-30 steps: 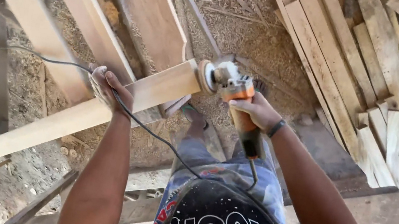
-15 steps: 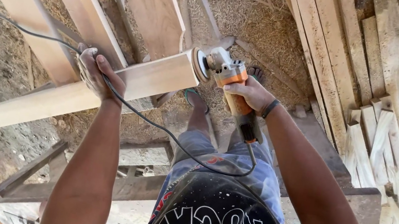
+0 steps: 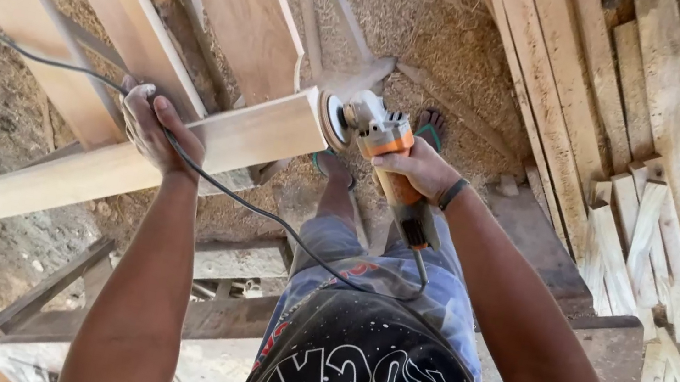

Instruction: Sanding wooden furniture slats using an angle grinder equipped with a sanding disc.

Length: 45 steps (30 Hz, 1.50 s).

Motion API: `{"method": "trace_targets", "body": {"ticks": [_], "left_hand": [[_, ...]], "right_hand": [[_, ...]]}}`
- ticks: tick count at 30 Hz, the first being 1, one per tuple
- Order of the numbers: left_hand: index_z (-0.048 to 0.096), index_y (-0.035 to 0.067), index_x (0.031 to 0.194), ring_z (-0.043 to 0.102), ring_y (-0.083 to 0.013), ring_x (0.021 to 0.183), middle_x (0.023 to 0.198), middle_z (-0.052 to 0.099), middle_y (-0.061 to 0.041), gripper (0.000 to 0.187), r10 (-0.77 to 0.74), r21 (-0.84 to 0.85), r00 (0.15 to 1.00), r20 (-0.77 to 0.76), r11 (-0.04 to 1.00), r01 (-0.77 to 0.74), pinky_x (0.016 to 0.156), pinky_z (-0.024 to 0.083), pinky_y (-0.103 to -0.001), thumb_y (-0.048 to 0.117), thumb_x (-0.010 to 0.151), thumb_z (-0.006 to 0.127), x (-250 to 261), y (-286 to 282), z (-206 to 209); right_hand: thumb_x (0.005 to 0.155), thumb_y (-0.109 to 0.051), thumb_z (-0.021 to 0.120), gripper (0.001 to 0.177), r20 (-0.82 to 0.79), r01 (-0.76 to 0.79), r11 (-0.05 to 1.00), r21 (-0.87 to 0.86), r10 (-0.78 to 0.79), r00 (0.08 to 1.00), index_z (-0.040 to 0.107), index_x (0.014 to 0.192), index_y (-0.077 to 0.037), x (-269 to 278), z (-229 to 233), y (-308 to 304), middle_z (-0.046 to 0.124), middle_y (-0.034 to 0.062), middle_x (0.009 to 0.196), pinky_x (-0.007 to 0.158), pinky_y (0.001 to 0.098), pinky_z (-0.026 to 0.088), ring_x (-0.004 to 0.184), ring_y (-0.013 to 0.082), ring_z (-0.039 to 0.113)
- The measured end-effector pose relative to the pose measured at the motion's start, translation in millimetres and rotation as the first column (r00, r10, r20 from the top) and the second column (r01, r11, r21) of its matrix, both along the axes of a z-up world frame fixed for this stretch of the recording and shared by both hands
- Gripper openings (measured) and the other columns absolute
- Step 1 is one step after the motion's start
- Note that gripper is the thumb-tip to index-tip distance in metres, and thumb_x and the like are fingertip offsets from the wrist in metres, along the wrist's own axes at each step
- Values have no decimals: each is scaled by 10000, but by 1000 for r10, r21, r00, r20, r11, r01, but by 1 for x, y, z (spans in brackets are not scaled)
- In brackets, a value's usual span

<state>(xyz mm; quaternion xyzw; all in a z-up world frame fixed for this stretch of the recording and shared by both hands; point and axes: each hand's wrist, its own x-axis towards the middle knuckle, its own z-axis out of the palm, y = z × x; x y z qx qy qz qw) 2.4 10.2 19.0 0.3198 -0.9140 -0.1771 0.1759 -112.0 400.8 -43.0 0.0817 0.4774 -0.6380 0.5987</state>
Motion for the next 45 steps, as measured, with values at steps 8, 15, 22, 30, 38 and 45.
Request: {"method": "trace_targets", "body": {"ticks": [8,15,22,30,38,45], "left_hand": [[535,6,1146,511,-451,1416,1324,597,-263,480,-50,-51,998,-25,998,48,1183,395,-577,444,1149,340,-3,-1,1],[532,3,1181,473,-475,1435,1382,564,-283,487,-58,-28,998,-18,998,57,1138,404,-584,442,1152,325,-2,-5,-4],[523,23,1155,496,-450,1451,1398,567,-261,457,-39,9,999,-14,999,39,1204,393,-573,439,1141,333,-4,-2,-3],[518,-6,1243,414,-497,1465,1543,444,-340,478,-52,16,999,-16,999,52,1212,334,-596,427,1162,334,6,-11,-12],[521,41,1161,530,-421,1399,1486,549,-265,479,12,47,1000,-16,999,-11,1208,411,-560,482,1109,340,-5,0,1],[513,31,1165,446,-489,1458,1503,498,-313,465,-70,-5,997,-42,998,70,1193,362,-595,459,1176,332,-1,-7,-8]], "right_hand": [[819,-206,821,409,-106,17,997,-78,-25,994,658,1164,-57,8,-3,0,702,34,1038,869,367,579,945,173,683],[810,-224,802,420,-3,34,999,13,-33,999,677,1178,-65,18,-2,7,708,35,1016,839,366,570,919,171,681],[821,-185,814,407,-102,46,997,-54,-52,993,664,1175,-51,20,8,10,708,27,1043,875,360,573,954,155,685],[850,-172,805,366,-107,82,993,-86,-91,990,674,1164,-39,35,-3,11,702,27,1025,850,368,571,923,153,667],[842,-171,809,441,-60,103,992,-78,-108,992,651,1238,-59,45,-11,18,690,0,1098,915,356,549,1006,135,656],[825,-171,822,426,-49,101,983,-151,-109,993,647,1196,-61,22,-1,9,690,19,1063,890,377,563,976,155,665]]}}
